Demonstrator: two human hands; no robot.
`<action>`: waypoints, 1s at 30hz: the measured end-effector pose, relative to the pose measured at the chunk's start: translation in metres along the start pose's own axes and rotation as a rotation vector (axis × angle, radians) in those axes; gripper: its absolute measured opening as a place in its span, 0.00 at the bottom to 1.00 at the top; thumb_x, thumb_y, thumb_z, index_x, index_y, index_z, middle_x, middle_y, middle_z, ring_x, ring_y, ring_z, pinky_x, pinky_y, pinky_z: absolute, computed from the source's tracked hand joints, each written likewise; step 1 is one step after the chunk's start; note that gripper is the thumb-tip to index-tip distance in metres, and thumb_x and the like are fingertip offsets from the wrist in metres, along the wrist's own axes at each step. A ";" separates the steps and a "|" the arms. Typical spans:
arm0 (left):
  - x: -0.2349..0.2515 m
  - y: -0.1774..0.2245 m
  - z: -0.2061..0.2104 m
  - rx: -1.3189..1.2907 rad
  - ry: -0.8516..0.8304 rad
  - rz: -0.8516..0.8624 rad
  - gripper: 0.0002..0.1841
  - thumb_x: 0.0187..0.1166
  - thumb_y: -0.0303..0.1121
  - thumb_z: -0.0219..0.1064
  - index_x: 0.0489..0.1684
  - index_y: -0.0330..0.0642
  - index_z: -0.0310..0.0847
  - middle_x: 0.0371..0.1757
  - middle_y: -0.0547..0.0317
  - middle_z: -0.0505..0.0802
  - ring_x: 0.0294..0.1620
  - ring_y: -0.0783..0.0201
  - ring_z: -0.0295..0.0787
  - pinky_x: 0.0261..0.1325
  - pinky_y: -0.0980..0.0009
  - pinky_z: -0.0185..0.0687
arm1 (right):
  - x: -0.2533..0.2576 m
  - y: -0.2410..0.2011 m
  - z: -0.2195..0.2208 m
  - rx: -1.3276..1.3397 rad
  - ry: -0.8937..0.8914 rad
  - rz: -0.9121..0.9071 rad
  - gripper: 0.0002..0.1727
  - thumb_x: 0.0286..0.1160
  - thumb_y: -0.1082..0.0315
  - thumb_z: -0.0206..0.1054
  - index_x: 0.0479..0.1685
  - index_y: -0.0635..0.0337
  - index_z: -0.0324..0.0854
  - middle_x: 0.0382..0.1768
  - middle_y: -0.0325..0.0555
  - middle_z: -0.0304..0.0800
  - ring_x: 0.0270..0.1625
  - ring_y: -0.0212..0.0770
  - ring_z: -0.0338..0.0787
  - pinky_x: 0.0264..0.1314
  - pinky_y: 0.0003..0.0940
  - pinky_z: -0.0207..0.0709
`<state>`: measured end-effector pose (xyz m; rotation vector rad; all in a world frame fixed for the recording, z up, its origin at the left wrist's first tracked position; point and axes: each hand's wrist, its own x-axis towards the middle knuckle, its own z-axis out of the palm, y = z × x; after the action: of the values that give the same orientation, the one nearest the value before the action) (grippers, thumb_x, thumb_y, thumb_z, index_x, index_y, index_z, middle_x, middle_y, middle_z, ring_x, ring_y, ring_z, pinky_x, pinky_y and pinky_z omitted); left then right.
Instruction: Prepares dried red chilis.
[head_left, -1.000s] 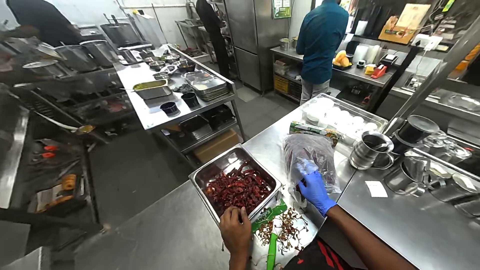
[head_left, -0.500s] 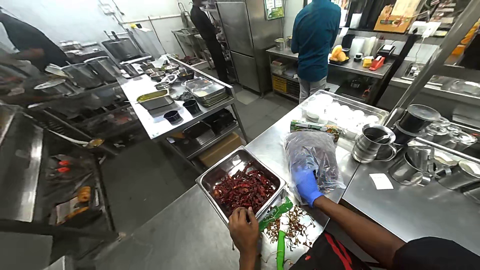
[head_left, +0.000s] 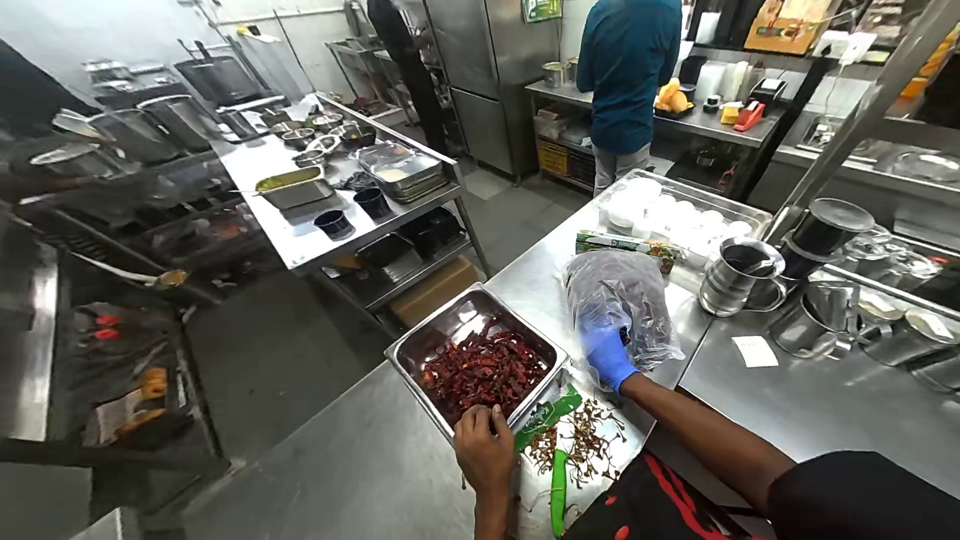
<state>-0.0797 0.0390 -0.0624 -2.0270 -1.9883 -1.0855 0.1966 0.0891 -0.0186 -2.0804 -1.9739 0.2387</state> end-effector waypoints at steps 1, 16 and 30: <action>-0.001 0.000 -0.001 -0.004 0.004 -0.002 0.19 0.81 0.43 0.60 0.35 0.37 0.92 0.48 0.44 0.94 0.52 0.44 0.91 0.57 0.48 0.85 | -0.010 -0.007 -0.009 0.019 -0.083 0.020 0.19 0.70 0.71 0.76 0.60 0.60 0.84 0.64 0.57 0.87 0.71 0.58 0.83 0.75 0.57 0.74; 0.004 0.106 0.015 -0.514 -0.286 0.189 0.19 0.82 0.46 0.66 0.62 0.46 0.90 0.65 0.52 0.91 0.67 0.55 0.88 0.69 0.54 0.86 | 0.022 0.051 -0.041 0.022 -0.058 -0.280 0.28 0.68 0.56 0.74 0.73 0.42 0.85 0.67 0.47 0.89 0.70 0.51 0.86 0.71 0.60 0.78; -0.002 0.119 0.057 -0.606 -0.661 -0.012 0.30 0.83 0.42 0.66 0.87 0.53 0.70 0.78 0.38 0.78 0.59 0.49 0.90 0.62 0.50 0.88 | -0.025 0.077 -0.003 0.447 -0.007 -0.386 0.21 0.70 0.76 0.70 0.62 0.51 0.90 0.68 0.40 0.88 0.71 0.39 0.86 0.76 0.44 0.80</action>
<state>0.0518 0.0506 -0.0586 -3.0142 -2.0972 -1.2473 0.2690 0.0605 -0.0408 -1.4013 -2.0447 0.5479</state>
